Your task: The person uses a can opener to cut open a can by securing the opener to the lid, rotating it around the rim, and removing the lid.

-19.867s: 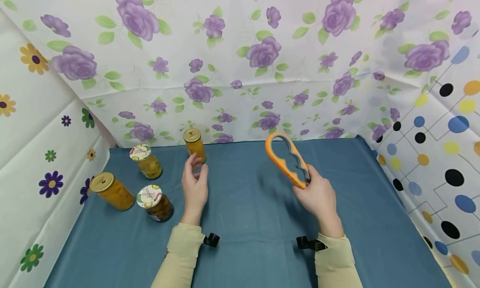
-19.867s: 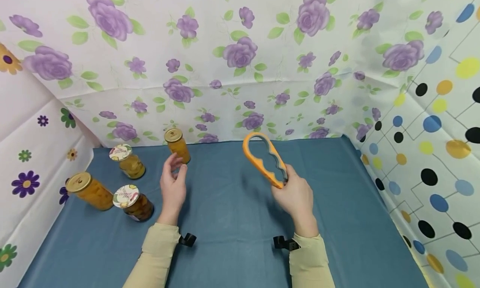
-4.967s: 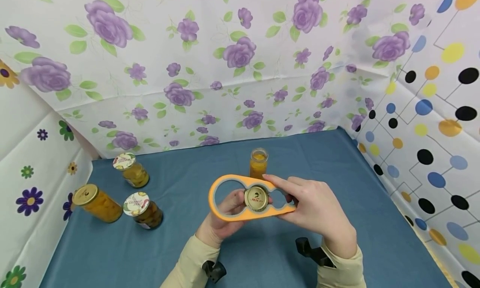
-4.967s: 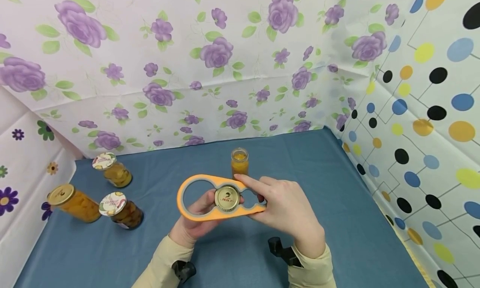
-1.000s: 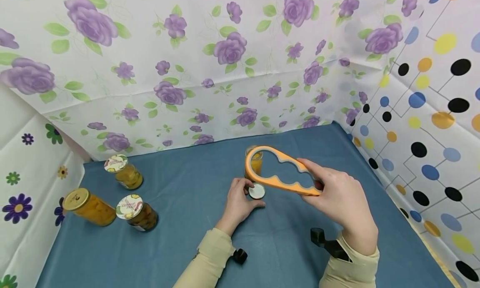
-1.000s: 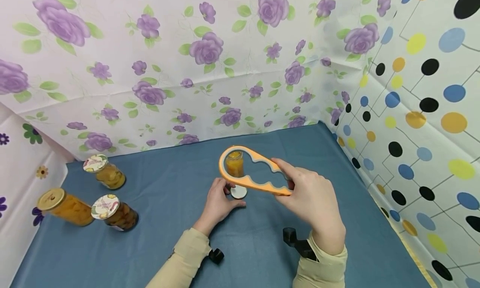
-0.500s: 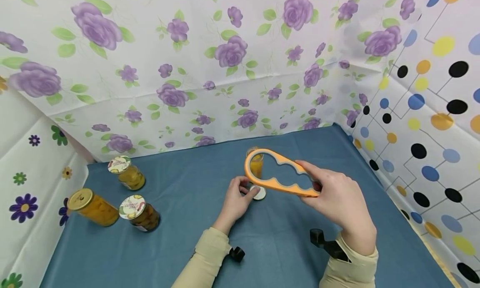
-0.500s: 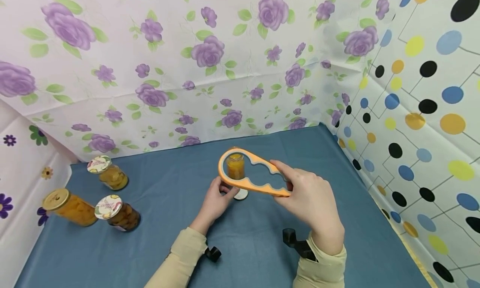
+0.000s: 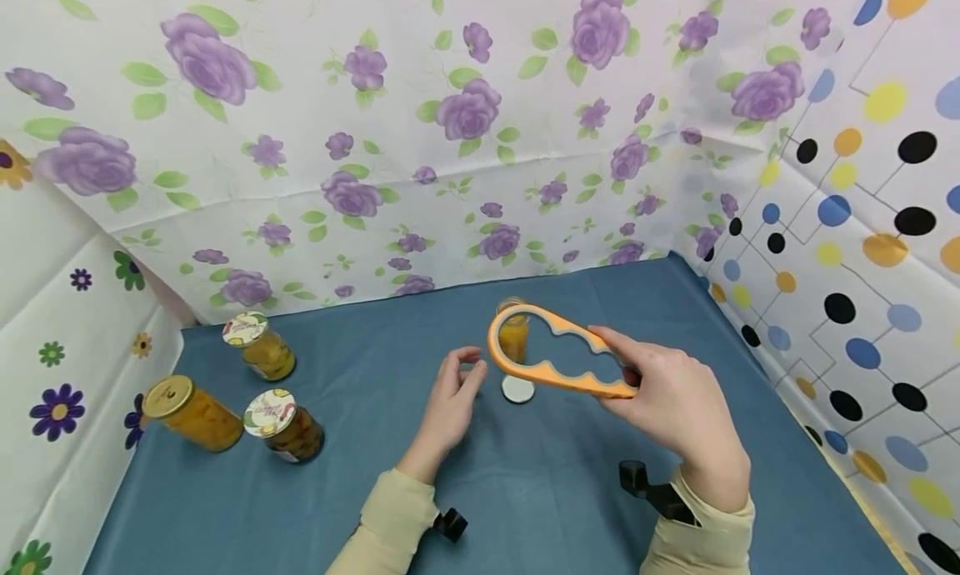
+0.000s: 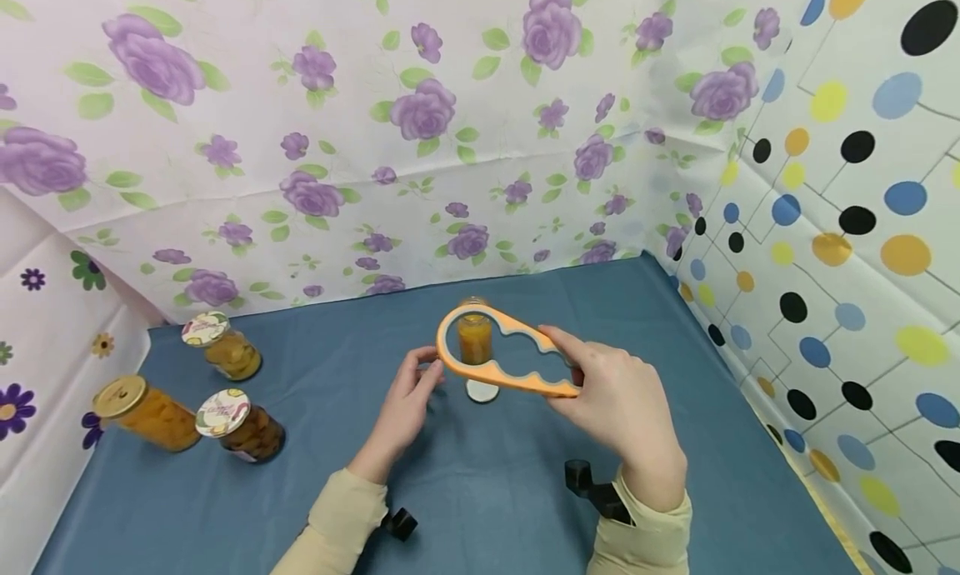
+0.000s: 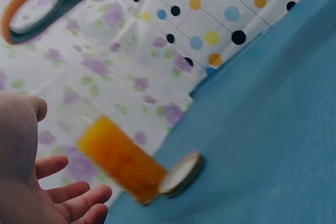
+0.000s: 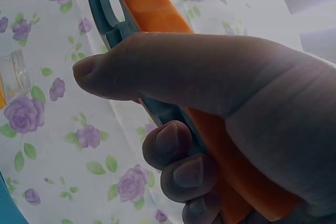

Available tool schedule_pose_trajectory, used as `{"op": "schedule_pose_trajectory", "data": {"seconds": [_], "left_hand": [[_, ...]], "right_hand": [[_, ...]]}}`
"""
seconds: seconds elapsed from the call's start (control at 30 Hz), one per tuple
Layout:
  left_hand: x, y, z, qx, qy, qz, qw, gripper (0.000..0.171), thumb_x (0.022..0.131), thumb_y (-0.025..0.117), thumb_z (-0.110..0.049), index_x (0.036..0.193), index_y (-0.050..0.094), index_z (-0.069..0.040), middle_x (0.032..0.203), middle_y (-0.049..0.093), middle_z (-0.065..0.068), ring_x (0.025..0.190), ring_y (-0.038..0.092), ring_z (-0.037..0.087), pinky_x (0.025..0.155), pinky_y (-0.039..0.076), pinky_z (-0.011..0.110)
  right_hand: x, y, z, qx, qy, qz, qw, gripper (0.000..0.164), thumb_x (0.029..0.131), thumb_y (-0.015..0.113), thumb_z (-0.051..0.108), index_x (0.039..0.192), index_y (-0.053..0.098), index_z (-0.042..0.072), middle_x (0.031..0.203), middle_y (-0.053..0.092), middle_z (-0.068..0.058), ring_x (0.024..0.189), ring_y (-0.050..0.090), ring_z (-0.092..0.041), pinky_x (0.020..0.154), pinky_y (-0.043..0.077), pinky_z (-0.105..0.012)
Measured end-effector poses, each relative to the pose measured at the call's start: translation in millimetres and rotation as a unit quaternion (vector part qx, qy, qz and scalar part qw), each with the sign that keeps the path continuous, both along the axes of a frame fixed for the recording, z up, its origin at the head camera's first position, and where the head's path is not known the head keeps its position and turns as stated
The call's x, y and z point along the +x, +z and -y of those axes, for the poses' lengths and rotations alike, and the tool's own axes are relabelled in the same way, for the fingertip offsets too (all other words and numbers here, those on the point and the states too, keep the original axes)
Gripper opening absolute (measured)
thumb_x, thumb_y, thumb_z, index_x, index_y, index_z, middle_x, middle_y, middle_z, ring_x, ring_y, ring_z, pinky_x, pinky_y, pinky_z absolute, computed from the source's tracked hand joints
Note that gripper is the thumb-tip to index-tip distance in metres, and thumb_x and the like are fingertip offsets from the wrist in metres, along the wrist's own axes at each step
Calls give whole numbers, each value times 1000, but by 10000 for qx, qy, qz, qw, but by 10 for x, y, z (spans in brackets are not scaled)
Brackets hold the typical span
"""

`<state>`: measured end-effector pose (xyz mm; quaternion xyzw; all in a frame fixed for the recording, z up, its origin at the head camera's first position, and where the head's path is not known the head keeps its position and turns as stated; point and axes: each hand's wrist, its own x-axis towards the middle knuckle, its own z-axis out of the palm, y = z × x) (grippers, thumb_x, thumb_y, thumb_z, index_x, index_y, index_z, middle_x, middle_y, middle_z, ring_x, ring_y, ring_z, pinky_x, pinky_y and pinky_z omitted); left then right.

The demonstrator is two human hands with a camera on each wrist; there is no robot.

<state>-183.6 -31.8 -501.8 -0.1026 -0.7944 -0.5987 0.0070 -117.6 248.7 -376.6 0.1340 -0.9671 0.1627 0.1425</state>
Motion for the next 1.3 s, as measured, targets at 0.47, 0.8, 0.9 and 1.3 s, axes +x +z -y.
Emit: {"op": "schedule_pose_trajectory", "data": {"seconds": [0.47, 0.8, 0.9, 1.3], "left_hand": [[307, 732, 1144, 979, 874, -2538, 9583, 35, 101, 41, 7, 136, 45, 8, 129, 51, 24, 103, 55, 33, 81, 43, 23], [395, 951, 1629, 980, 1482, -3060, 9353, 41, 94, 48, 14, 134, 42, 16, 128, 50, 29, 110, 51, 31, 88, 39, 25], [423, 951, 1729, 619, 1618, -3062, 9361, 45, 91, 53, 14, 135, 42, 15, 130, 48, 30, 115, 48, 31, 90, 39, 24], [424, 571, 1888, -515, 2610, -3082, 9134, 56, 78, 74, 3, 131, 55, 2, 132, 53, 19, 118, 47, 21, 92, 35, 24]], "right_hand": [[-37, -34, 16, 55, 33, 5, 10000, 74, 72, 84, 29, 139, 53, 38, 65, 47, 12, 50, 39, -10, 41, 34, -29], [-61, -55, 70, 106, 108, 59, 9999, 71, 72, 82, 32, 136, 54, 40, 66, 46, 14, 51, 40, -10, 42, 34, -28], [-63, -49, 77, 85, 112, 15, 9999, 71, 72, 82, 31, 137, 54, 40, 65, 46, 14, 51, 40, -10, 42, 34, -28], [-51, -65, 101, -109, 358, 179, 9991, 74, 73, 82, 29, 139, 52, 41, 66, 47, 13, 52, 40, -10, 43, 35, -28]]}}
